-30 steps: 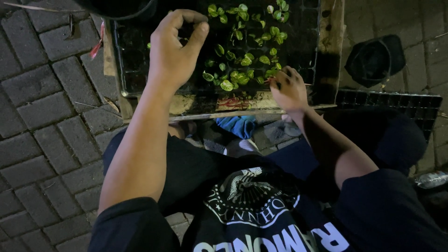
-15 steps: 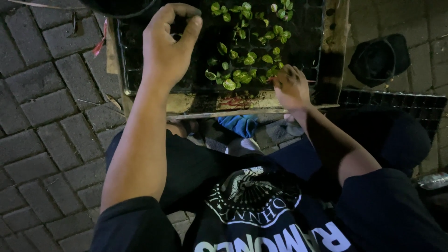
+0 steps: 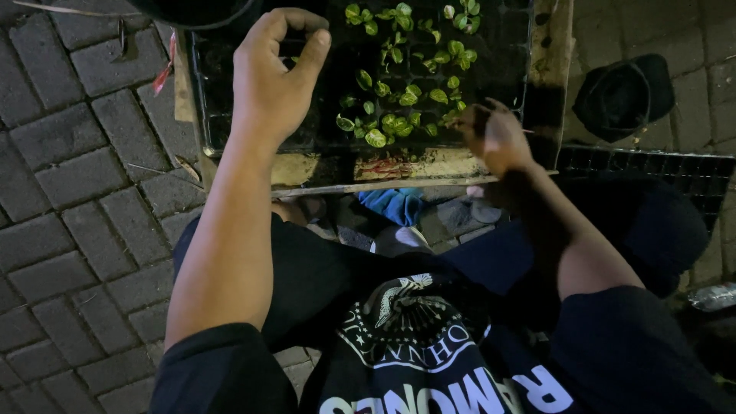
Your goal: The person is transplanting small green seedlings from a pile into the individual cells of a black plastic seedling tray.
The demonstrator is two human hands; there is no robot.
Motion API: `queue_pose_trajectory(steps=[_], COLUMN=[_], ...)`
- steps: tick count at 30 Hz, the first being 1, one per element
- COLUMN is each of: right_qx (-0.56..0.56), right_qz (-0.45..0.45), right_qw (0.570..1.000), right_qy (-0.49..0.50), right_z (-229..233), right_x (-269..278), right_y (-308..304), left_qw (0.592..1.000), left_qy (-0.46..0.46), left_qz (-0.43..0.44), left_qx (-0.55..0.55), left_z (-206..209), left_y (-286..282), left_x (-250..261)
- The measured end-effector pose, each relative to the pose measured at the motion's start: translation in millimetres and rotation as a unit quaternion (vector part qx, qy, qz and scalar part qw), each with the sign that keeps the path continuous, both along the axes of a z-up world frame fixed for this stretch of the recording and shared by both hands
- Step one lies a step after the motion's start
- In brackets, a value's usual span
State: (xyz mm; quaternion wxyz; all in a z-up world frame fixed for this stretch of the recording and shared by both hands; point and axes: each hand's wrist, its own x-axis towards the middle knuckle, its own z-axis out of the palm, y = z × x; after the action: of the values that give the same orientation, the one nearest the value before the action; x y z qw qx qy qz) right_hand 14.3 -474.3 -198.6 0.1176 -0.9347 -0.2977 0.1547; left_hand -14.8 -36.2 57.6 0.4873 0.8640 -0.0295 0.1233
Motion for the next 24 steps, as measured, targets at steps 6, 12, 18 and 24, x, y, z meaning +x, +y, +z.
queue_pose_trajectory(steps=[6, 12, 18, 24], right_qx=[0.191, 0.244, 0.23, 0.172], right_qz=[-0.042, -0.082, -0.091, -0.055], right_qw=[0.98, 0.966, 0.968, 0.976], right_qy=[-0.034, 0.028, 0.043, 0.12], right_z=[137, 197, 218, 242], right_x=[1, -3, 9, 22], right_y=[52, 91, 103, 121], left_qw=[1.0, 0.999, 0.983, 0.941], left_qy=[0.007, 0.019, 0.016, 0.178], left_qz=[-0.008, 0.016, 0.037, -0.021], left_qx=[0.013, 0.043, 0.18, 0.287], left_z=[3, 0, -47, -83], left_y=[-2, 0, -3, -33], left_x=[3, 7, 21, 30])
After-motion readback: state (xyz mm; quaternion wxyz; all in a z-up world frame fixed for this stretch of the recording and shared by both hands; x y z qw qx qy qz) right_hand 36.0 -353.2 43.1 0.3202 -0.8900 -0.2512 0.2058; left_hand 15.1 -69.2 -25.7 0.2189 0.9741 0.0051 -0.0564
